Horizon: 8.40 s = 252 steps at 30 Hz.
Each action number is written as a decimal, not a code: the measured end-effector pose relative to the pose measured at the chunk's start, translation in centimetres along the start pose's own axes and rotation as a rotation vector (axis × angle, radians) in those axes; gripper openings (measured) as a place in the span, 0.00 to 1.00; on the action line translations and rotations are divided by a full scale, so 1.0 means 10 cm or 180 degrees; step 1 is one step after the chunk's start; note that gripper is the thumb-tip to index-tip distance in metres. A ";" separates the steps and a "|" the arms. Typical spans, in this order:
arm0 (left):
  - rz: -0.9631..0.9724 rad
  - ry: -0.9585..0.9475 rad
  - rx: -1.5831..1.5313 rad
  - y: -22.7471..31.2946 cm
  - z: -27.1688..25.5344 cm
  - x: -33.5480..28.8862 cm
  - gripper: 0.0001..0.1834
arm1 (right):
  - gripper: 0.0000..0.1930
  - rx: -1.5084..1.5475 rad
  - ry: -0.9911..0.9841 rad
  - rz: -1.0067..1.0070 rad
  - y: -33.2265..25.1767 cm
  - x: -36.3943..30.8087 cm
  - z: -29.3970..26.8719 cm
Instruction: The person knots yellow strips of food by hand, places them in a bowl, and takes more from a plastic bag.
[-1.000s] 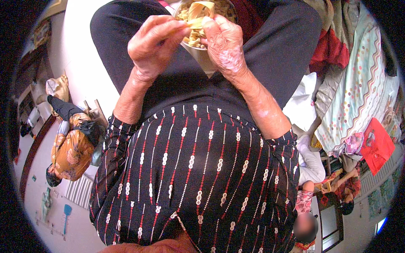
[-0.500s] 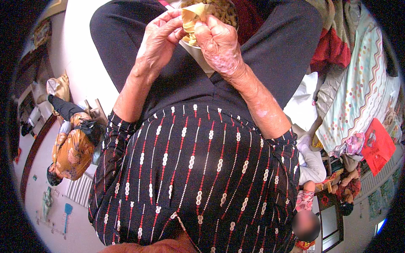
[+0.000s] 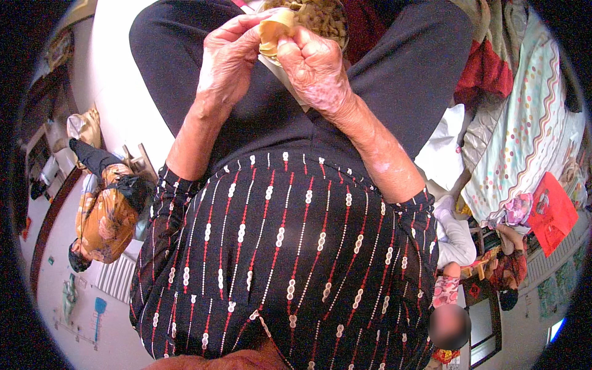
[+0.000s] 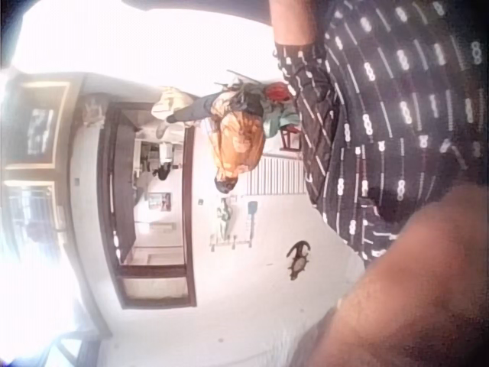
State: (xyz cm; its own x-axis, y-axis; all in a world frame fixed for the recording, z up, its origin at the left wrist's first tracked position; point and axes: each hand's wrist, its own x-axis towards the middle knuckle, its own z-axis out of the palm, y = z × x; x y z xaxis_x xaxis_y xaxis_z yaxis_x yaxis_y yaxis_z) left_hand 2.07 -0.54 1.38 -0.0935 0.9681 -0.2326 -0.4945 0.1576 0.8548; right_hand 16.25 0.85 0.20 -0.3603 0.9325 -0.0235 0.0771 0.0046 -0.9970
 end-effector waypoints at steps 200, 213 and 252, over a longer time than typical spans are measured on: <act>0.0440 -0.2277 0.4900 -1.40 -0.46 1.06 0.13 | 0.04 -0.1002 -0.0821 -0.0623 -0.66 -0.40 -0.88; -0.0067 -0.1675 0.2510 0.30 0.08 -0.02 0.17 | 0.04 -0.0249 -0.0667 -0.0349 -0.38 -0.61 -0.40; -0.0238 -0.2985 0.3844 0.83 -0.32 -0.63 0.08 | 0.11 -0.0396 -0.2429 -0.0577 -0.22 -0.42 -0.17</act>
State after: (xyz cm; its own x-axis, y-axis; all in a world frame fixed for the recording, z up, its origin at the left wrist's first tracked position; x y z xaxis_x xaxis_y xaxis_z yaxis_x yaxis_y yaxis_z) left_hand -4.27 -5.99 8.49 0.6910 0.6483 -0.3198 0.5469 -0.1795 0.8177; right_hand 19.22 -2.43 2.59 -0.9114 0.4086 0.0495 0.0433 0.2149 -0.9757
